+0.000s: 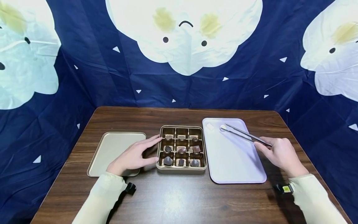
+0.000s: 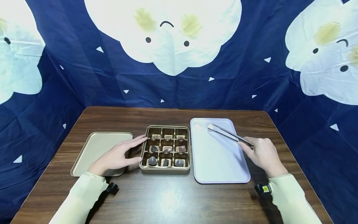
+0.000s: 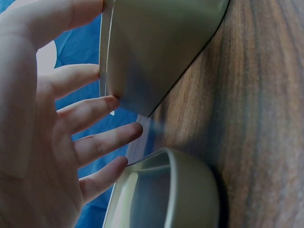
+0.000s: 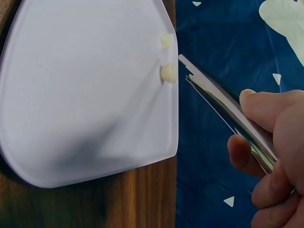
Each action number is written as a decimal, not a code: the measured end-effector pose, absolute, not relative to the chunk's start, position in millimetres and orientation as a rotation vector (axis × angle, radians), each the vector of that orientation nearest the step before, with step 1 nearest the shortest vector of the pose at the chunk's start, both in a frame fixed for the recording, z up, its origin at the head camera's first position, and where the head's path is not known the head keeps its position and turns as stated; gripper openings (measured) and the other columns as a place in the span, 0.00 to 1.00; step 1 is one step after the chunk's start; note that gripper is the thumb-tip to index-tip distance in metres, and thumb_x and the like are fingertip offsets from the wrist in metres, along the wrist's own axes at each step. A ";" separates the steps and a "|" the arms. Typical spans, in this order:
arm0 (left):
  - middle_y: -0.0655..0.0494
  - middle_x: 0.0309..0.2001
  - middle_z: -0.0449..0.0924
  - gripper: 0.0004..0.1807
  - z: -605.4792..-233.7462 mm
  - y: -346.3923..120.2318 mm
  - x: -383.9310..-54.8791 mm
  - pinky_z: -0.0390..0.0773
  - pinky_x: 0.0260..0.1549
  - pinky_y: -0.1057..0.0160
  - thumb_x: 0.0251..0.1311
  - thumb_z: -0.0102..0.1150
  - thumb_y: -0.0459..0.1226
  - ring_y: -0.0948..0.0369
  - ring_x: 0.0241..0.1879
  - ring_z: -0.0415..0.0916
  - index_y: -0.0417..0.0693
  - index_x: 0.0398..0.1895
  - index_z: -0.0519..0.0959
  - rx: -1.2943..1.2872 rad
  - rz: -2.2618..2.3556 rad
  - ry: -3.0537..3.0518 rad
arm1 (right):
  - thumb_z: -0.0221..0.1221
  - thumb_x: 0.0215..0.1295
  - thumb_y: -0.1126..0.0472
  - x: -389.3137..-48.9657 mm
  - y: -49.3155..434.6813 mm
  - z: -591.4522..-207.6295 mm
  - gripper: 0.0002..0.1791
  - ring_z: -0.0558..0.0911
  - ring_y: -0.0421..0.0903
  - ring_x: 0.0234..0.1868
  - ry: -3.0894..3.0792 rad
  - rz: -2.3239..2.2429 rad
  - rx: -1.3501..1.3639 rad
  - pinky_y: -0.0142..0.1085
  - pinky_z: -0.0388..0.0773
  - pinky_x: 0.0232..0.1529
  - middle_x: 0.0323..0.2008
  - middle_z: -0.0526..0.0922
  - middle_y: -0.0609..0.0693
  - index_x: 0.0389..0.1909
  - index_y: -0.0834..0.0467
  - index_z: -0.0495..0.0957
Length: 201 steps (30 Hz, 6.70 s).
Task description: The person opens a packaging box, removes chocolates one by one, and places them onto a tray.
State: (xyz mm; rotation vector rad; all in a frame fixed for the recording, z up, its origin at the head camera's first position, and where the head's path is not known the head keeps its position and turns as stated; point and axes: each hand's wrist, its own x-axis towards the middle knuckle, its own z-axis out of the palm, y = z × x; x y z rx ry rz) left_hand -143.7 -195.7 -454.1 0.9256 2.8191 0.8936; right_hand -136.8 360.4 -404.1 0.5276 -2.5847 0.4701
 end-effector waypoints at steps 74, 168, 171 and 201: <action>0.49 0.81 0.61 0.45 -452.4 -194.5 -142.8 0.66 0.72 0.38 0.65 0.67 0.59 0.47 0.77 0.63 0.59 0.82 0.64 0.914 0.874 2.820 | 0.74 0.64 0.56 -195.8 256.8 -305.4 0.07 0.70 0.30 0.19 -2.848 0.391 1.255 0.31 0.71 0.23 0.25 0.87 0.39 0.33 0.55 0.92; 0.47 0.81 0.61 0.45 -452.1 -194.1 -140.3 0.67 0.71 0.38 0.65 0.68 0.58 0.46 0.76 0.64 0.58 0.82 0.64 0.948 0.911 2.827 | 0.76 0.56 0.65 -151.2 320.2 -344.3 0.07 0.66 0.25 0.17 -2.553 0.601 0.908 0.23 0.65 0.18 0.18 0.80 0.34 0.37 0.59 0.92; 0.48 0.81 0.61 0.45 -452.3 -194.0 -140.8 0.66 0.71 0.37 0.64 0.68 0.58 0.46 0.77 0.63 0.57 0.82 0.64 0.944 0.909 2.829 | 0.77 0.54 0.65 -149.5 333.2 -348.3 0.07 0.67 0.26 0.17 -2.539 0.544 0.858 0.23 0.65 0.19 0.18 0.81 0.34 0.34 0.55 0.92; 0.48 0.81 0.60 0.45 -454.5 -193.9 -140.4 0.66 0.72 0.38 0.65 0.67 0.58 0.46 0.77 0.63 0.55 0.82 0.63 0.961 0.883 2.825 | 0.77 0.52 0.61 -138.4 410.1 -409.6 0.11 0.81 0.42 0.20 -2.589 0.429 0.452 0.48 0.79 0.24 0.21 0.89 0.53 0.34 0.64 0.92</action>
